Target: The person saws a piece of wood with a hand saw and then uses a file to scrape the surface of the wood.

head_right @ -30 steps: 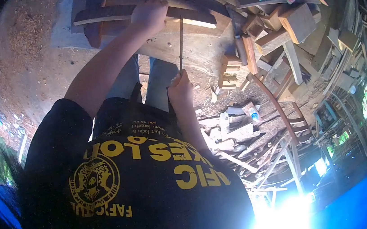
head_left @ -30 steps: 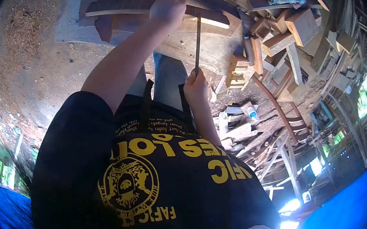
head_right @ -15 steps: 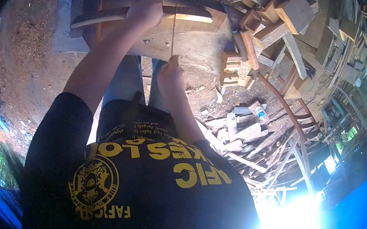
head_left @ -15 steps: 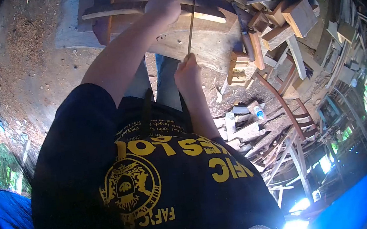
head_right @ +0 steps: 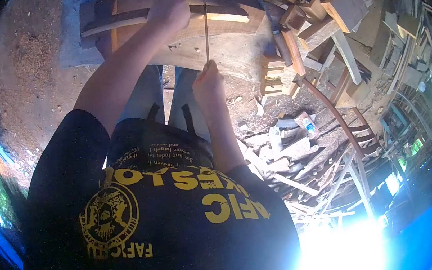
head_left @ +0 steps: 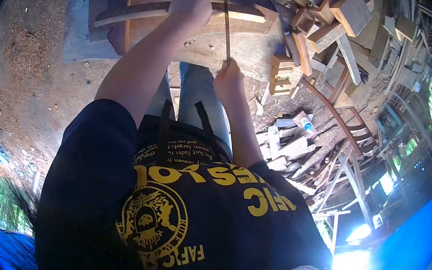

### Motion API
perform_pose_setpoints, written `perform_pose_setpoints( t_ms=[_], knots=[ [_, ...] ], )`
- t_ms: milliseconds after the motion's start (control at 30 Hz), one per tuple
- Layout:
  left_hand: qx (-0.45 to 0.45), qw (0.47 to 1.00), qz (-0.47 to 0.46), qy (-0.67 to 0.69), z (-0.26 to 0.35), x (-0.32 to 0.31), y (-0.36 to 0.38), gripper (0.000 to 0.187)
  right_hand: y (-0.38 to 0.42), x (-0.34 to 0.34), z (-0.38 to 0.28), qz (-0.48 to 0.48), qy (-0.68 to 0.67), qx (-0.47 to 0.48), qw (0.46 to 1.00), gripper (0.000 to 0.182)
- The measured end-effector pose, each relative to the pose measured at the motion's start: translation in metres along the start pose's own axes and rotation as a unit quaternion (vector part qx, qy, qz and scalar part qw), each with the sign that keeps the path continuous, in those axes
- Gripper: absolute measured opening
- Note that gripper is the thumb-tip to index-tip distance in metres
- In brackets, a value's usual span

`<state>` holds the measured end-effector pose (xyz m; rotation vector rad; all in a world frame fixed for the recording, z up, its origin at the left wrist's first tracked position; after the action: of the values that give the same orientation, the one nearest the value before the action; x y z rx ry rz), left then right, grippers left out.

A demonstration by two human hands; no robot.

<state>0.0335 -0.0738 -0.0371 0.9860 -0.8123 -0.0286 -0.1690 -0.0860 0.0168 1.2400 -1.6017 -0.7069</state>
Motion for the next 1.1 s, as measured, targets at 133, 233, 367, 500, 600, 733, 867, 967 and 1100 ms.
perform_pose_setpoints(
  t_ms=[133, 233, 367, 500, 600, 733, 867, 967, 1100],
  knots=[
    [0.019, 0.998, -0.065, 0.008, -0.002, -0.001, -0.009, 0.023, -0.030, 0.015, -0.030, 0.060, 0.055, 0.056, 0.995, 0.016],
    [0.015, 0.999, -0.029, 0.010, -0.003, -0.002, -0.009, 0.024, -0.015, 0.006, -0.027, 0.060, 0.059, 0.080, 0.993, 0.021],
    [0.038, 0.998, -0.042, 0.004, -0.006, 0.003, -0.008, 0.025, 0.002, -0.004, 0.003, 0.064, 0.008, 0.031, 0.997, 0.018],
    [0.026, 0.997, -0.069, 0.029, -0.005, 0.008, -0.010, 0.027, -0.044, 0.013, -0.039, 0.096, 0.045, 0.054, 0.993, 0.017],
    [0.025, 0.995, -0.088, 0.028, -0.006, 0.007, -0.011, 0.027, -0.042, -0.002, -0.021, 0.072, 0.015, 0.038, 0.997, 0.017],
    [0.028, 0.995, -0.096, 0.007, -0.005, 0.009, -0.008, 0.028, -0.019, -0.019, 0.016, 0.111, -0.022, 0.079, 0.990, 0.015],
    [0.031, 0.994, -0.104, 0.009, -0.004, 0.008, -0.004, 0.027, -0.046, 0.008, -0.039, 0.114, 0.044, 0.097, 0.988, 0.020],
    [0.007, 0.994, -0.091, 0.053, -0.007, -0.011, -0.007, 0.025, -0.030, 0.008, -0.041, 0.066, 0.020, 0.067, 0.995, 0.022],
    [-0.032, 0.995, 0.093, -0.014, -0.001, -0.012, 0.002, 0.020, 0.009, -0.004, 0.000, 0.022, 0.046, -0.030, 0.998, 0.024]
  ],
)
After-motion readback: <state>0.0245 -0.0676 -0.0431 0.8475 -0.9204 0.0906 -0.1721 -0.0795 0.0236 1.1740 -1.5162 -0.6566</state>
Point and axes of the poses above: each hand's wrist, its own y-axis away from the middle knuckle, its own x-axis out of the back of the hand, z = x × y, the point moved 9 cm from there along -y, towards the middle knuckle, and after that the axes turned 13 degrees about -z, right-handed, at the moved point
